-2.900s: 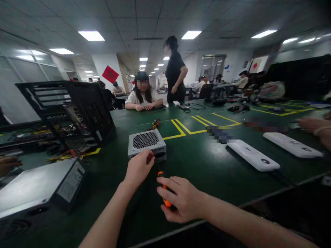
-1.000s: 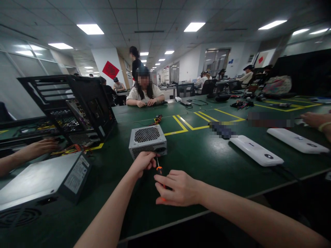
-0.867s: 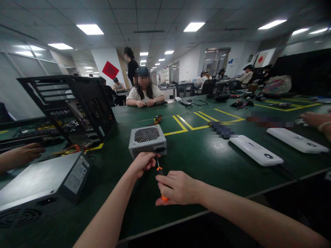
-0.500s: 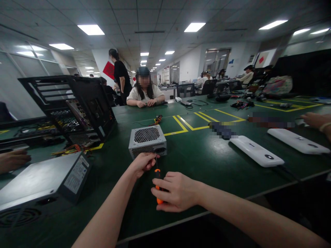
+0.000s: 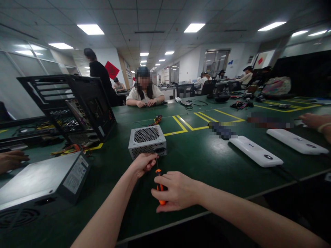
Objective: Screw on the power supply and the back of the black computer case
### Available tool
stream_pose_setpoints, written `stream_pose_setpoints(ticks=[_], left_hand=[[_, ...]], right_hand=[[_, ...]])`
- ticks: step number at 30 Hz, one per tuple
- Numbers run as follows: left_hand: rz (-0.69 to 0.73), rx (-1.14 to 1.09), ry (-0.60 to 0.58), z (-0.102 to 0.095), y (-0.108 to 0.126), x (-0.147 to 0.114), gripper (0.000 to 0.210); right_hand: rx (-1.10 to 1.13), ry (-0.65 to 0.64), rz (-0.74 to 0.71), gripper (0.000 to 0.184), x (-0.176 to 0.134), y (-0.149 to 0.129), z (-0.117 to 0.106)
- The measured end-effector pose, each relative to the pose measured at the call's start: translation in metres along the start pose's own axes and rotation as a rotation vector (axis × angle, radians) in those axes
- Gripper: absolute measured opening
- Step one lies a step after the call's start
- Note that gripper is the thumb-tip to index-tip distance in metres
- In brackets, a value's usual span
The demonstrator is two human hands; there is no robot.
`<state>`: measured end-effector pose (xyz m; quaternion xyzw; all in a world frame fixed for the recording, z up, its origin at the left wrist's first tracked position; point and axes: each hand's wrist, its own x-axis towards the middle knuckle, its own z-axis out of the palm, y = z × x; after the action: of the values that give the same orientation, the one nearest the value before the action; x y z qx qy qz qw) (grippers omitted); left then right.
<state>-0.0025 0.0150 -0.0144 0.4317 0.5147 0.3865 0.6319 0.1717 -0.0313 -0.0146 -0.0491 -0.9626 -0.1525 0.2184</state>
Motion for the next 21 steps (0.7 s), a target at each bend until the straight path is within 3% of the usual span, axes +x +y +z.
stream_pose_setpoints(ticks=[11,21], left_hand=[[-0.033,-0.037,-0.062,-0.0012,0.0025,-0.0050,0.022],[-0.020,-0.073,-0.059,-0.0016,0.0007,-0.0020,0.019]], right_hand=[[0.014,-0.014,0.046,0.046,0.0001,0.0002,0.0047],[0.071,-0.048,0.045,0.037,0.0007,-0.0009,-0.0023]])
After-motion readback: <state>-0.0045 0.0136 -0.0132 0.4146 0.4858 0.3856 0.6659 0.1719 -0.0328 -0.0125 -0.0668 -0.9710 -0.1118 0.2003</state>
